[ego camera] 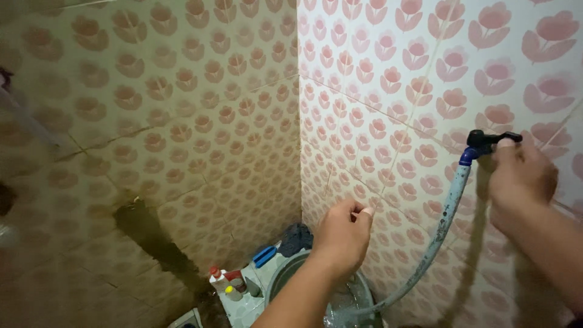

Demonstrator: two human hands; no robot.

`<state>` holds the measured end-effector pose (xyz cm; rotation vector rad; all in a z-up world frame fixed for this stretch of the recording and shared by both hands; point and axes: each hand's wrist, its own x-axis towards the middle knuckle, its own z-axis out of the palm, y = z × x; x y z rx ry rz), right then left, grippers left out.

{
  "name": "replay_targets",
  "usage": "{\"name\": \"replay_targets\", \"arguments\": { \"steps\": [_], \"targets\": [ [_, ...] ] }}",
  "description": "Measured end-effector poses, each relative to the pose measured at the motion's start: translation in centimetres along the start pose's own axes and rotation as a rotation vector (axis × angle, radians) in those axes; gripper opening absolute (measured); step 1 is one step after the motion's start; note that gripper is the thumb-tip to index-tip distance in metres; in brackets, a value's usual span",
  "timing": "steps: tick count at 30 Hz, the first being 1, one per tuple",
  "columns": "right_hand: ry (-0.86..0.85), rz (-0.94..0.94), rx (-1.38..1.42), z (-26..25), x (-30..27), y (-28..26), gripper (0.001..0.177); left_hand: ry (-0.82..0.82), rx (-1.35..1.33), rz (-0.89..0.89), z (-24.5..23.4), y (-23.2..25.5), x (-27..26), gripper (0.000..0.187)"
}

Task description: The person rinses the shower floor with a hose, then uses a blue scrub brush to scrub the floor tiles and drain area. The person moves around the floor to scrub different sections.

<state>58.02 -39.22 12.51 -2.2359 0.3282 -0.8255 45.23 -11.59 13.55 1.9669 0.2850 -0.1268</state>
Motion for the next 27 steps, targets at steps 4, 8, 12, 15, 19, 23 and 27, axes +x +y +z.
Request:
{"name": "replay_targets", "arguments": {
  "steps": [4, 8, 12, 15, 19, 23, 27],
  "targets": [
    [-0.056, 0.312, -0.065, -0.5, -5.6, -3.8, 0.036, 0.0, -0.09, -0.04, -0.5, -1.0, -0.2, 0.034],
    [-0.284, 0.206, -0.149, 2.4, -9.8, -0.9, 0.03, 0.069, -0.008, 0.003, -1.0, -2.8, -0.2, 0.034],
    [-0.59, 0.257, -0.108, 2.3, -13.9, -4.4, 0.045, 0.176, 0.216, 0.005, -0.4, -6.2, 0.5, 0.039],
    [-0.705, 0.299, -0.038, 2.0, -16.1, -8.1, 0.049, 0.204, 0.054, -0.039, -1.5, -6.3, -1.5, 0.045],
    [-0.863, 0.387, -0.053, 4.1, -18.4, -9.9, 0.065, 0.274, 0.114, -0.028, -3.1, -8.3, -3.4, 0.045],
    [-0.998, 0.363, 0.064, 6.7, -21.2, -11.6, 0.065, 0.288, 0.071, -0.158, -7.0, -7.9, -6.6, 0.055],
    [-1.082, 0.06, -0.027, 9.4, -23.6, -13.9, 0.061, 0.354, 0.025, -0.316, -11.0, -6.8, -9.0, 0.065]
  ]
}}
